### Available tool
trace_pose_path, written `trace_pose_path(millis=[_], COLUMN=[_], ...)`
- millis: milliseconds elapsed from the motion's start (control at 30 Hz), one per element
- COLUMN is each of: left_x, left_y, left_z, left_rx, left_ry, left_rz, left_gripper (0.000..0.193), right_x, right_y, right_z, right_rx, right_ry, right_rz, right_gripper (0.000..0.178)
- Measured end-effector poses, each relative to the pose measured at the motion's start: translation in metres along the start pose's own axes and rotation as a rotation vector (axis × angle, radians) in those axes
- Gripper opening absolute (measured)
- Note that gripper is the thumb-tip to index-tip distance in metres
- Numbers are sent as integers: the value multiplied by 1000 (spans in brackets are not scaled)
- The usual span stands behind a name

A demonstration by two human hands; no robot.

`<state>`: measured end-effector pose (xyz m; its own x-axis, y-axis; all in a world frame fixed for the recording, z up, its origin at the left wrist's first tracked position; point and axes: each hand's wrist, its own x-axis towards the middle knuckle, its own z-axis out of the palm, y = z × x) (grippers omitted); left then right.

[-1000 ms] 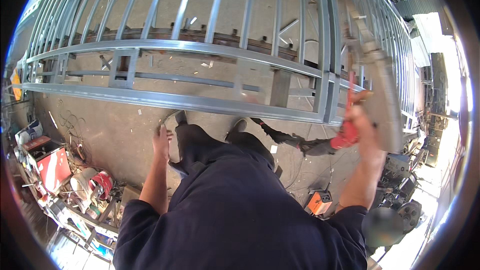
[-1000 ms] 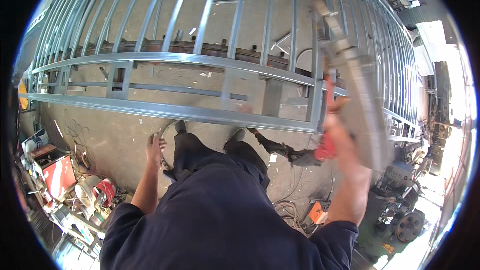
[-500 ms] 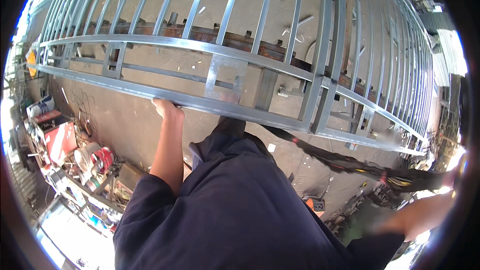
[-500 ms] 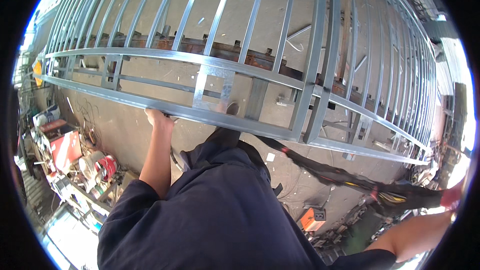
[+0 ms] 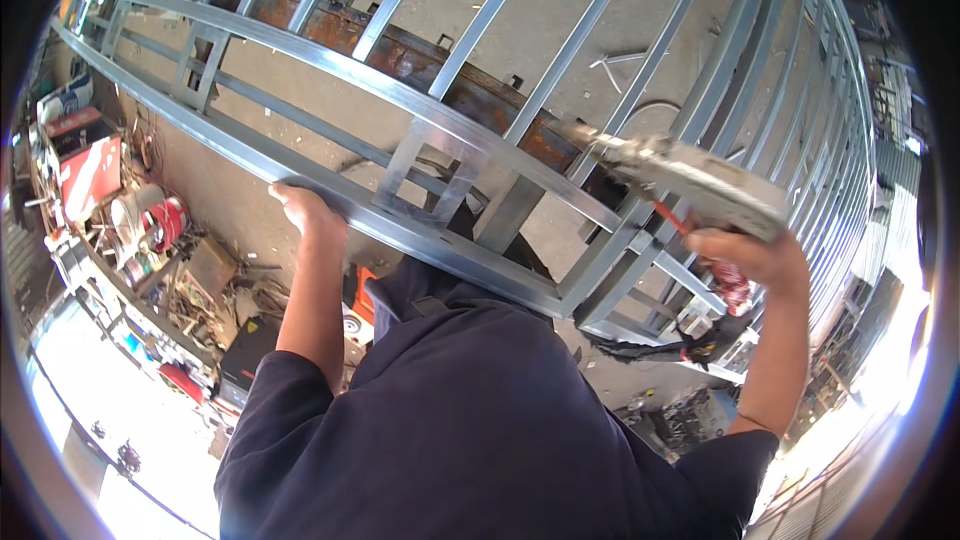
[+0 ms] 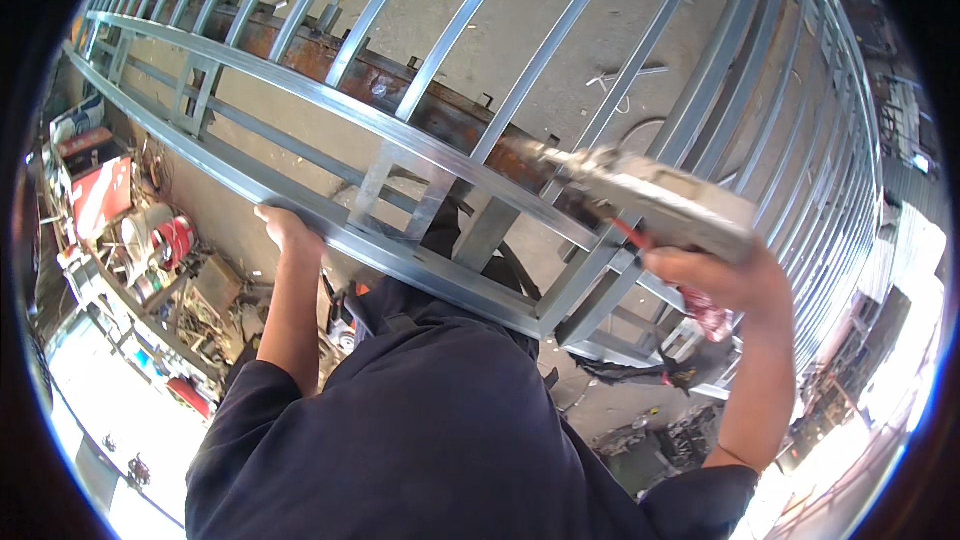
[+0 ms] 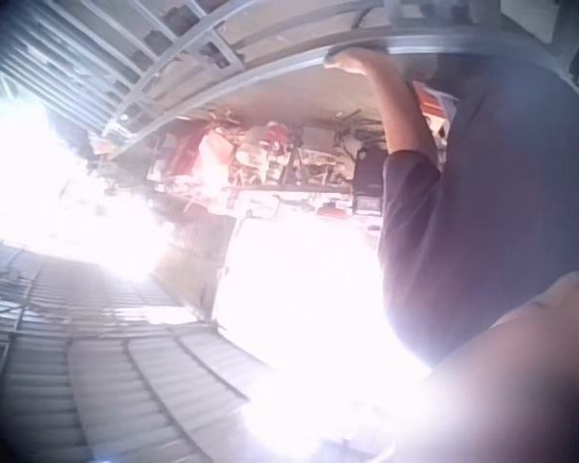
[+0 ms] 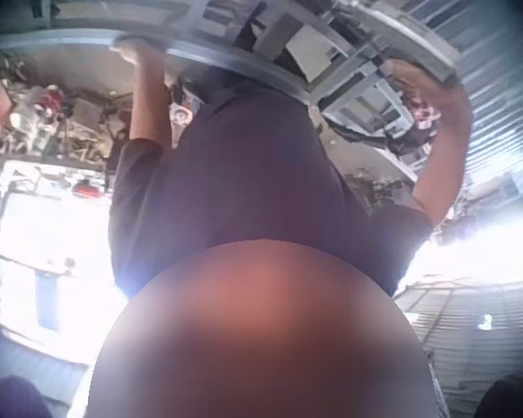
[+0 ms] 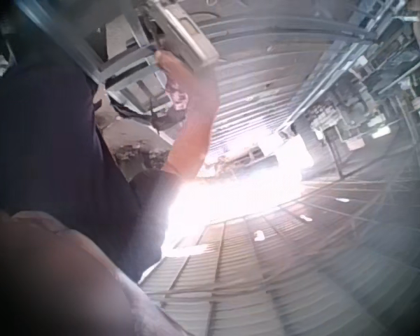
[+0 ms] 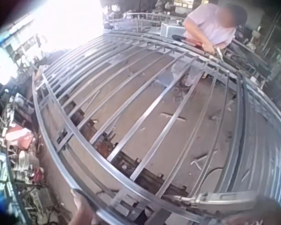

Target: The person welds a large metal frame structure using a handheld welding gun. They move along the frame, applying welds at multiple joints while holding the frame steady with the other hand. Sparks are visible during welding.

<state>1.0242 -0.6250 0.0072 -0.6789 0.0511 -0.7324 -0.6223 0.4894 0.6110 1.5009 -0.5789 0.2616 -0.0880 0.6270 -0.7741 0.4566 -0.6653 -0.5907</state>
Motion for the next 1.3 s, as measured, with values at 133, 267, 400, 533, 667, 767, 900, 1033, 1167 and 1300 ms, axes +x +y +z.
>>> trace_pose_path(millis=[133,267,400,533,667,767,900,1033,1167,1300], left_x=[-9,-9,4,-4,2,4,11,11,23,12], left_y=[0,3,0,1,1,0,1,0,-2,1], left_z=[9,13,11,16,17,18,16,19,17,22], left_rx=[26,58,66,70,111,169,204,237,298,338], left_ry=[83,112,119,140,211,286,308,319,365,396], left_rz=[39,75,110,140,154,155,155,194,250,242], left_gripper=[79,71,72,72,72,73,74,72,72,72], right_x=[59,96,115,126,132,132,129,129,131,130], right_y=[33,54,70,79,85,87,82,83,83,82], right_z=[2,2,1,1,-1,-1,0,2,1,1], right_rx=[-8,153,152,178,194,206,223,195,152,173], right_ry=[-192,-325,-378,-409,-455,-441,-452,-467,-469,-458], right_rz=[119,97,53,29,15,22,-2,-31,-29,-12], right_gripper=[62,56,41,38,38,40,42,35,33,35])
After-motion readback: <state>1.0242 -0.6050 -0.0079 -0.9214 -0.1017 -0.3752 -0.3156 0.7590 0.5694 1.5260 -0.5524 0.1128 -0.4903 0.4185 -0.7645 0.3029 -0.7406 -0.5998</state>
